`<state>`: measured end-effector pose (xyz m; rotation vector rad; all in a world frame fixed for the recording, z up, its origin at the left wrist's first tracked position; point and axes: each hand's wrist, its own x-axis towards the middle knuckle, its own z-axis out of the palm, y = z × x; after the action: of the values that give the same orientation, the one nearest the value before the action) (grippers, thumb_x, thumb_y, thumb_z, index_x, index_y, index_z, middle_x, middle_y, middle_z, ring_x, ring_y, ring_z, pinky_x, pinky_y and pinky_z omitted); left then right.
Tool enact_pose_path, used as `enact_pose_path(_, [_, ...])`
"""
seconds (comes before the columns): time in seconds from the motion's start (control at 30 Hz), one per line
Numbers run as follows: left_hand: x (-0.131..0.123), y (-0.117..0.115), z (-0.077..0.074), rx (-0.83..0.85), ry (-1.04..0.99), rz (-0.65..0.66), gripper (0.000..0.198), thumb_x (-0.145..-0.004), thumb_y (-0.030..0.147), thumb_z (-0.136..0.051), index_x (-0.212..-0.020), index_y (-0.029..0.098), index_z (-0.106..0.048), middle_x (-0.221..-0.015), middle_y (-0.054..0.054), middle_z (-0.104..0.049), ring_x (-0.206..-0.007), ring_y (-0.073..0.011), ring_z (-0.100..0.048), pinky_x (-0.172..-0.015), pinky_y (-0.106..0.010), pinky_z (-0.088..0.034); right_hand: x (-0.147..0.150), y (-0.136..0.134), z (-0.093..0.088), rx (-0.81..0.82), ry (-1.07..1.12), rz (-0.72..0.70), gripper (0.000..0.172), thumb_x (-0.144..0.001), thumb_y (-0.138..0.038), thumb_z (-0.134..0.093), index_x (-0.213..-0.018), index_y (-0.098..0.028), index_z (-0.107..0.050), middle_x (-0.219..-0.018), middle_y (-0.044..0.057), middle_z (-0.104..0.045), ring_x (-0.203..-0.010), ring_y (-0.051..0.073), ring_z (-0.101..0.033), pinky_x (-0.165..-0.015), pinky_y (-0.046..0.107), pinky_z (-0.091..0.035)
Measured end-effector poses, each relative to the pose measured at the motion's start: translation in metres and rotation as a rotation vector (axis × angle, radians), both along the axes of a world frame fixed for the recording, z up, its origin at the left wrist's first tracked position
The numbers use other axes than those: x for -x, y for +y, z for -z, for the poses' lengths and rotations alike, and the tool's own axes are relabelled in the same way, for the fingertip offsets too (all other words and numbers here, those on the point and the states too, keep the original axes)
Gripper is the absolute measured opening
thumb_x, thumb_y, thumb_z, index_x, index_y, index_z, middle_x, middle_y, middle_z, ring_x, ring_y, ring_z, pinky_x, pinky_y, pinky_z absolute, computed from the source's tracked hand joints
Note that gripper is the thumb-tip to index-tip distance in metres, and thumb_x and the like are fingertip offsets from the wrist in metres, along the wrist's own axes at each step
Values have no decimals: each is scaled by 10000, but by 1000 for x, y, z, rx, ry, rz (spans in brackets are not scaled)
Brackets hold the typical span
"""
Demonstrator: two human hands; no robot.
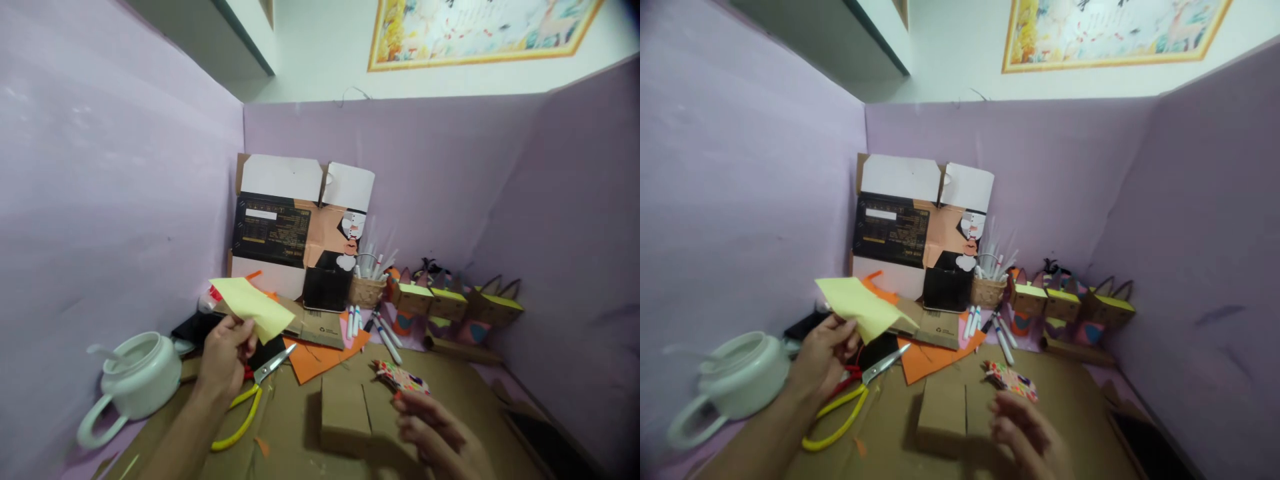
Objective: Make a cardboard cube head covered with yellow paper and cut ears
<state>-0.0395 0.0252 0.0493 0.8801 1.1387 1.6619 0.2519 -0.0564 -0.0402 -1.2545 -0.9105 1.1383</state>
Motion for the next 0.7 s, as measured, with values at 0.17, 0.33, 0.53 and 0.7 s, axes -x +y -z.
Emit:
enact_pose_path(0.17, [-63, -64, 2, 125, -205, 232, 254, -495, 273, -730, -669, 132, -608, -424, 2, -551, -393, -76, -446, -373, -158, -276, 39, -4, 6, -156, 264, -533, 611, -523, -478, -787, -1057, -217, -648, -1132, 156, -631, -1036, 316, -587, -856, 433, -464])
enact_pose_path(0.33, [-111, -110, 47, 369, -113, 459, 262, -459, 360, -702, -513, 118, -619, -373, -39, -544, -299, -67, -369, -339, -188, -214, 53, -16, -9, -300, 331, -302, 637, -556, -542, -735, -1076, -198, -605, -1070, 137, -660, -994, 314, -601, -802, 423, -490])
enact_pose_path(0.53, [-93, -115, 66, 372, 59, 443, 153, -456, 163, -532, -567, 133, -634, -359, -13, -536, -327, -65, -368, -370, -176, -212, 38, -23, -33, -196, 323, -61, 413, -608, -381, -747, -934, -166, -612, -843, 92, -715, -746, 270, -670, -680, 383, -522])
enact_pose_path(0.7, [-34, -82, 61, 309, 314, 194, 266, -457, 285, -582, -685, 158, -629, -427, 20, -549, -378, -99, -425, -375, -192, -274, 27, -9, -25, -169, 222, -73, 405, -636, -345, -706, -980, -164, -593, -869, 86, -713, -735, 261, -671, -659, 372, -523])
